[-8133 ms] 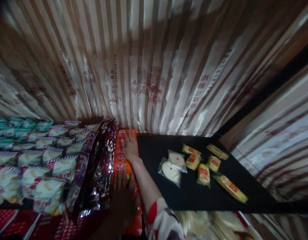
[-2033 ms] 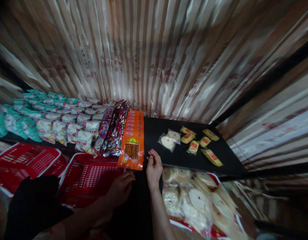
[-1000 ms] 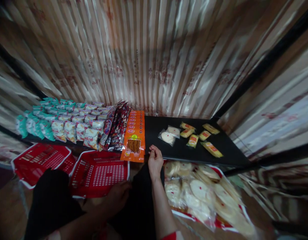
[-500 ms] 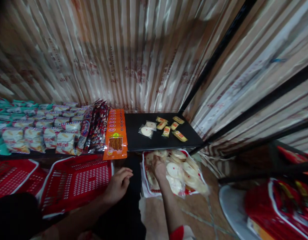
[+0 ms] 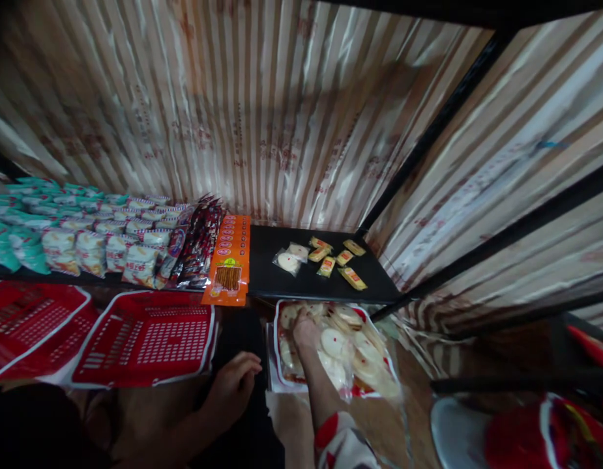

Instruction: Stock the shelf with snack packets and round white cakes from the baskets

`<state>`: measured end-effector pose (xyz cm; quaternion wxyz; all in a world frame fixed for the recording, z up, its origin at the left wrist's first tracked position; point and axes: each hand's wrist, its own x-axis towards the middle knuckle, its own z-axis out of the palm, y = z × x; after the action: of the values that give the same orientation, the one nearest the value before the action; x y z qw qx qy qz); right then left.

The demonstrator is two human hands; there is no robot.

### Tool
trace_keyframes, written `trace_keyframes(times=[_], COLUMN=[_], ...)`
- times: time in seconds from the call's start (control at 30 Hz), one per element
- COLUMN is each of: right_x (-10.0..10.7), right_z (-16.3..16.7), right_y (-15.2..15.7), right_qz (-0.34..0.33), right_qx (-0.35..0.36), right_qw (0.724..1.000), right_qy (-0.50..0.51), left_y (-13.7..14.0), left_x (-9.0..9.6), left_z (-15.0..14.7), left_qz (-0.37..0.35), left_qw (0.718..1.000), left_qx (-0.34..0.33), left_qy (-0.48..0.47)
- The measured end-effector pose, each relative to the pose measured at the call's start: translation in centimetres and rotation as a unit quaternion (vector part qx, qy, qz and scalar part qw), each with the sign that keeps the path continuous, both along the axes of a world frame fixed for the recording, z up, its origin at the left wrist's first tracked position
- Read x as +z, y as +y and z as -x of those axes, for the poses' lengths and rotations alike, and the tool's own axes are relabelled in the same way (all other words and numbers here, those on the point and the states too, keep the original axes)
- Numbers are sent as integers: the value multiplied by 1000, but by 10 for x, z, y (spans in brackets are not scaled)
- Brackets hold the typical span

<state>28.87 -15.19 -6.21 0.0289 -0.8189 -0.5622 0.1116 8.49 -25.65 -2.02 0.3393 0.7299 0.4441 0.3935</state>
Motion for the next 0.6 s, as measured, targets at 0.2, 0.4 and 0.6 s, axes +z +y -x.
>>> trace_keyframes(times=[0.2, 0.4, 0.6], right_x=[2, 6, 8], right_z=[-13, -22, -34], right_y=[0, -1, 11], right_qz=[9, 2, 13], right_qx=[21, 20, 37], right_qw=[1000, 999, 998], right_qy=[18, 34, 51], left_y=[-22, -39, -56], left_x=[2, 4, -6], left_z=[-20, -48, -83], left_qz=[-9, 21, 14], left_qw=[999, 998, 996], left_qx=[37, 51, 65], left_qy=[-15, -31, -63])
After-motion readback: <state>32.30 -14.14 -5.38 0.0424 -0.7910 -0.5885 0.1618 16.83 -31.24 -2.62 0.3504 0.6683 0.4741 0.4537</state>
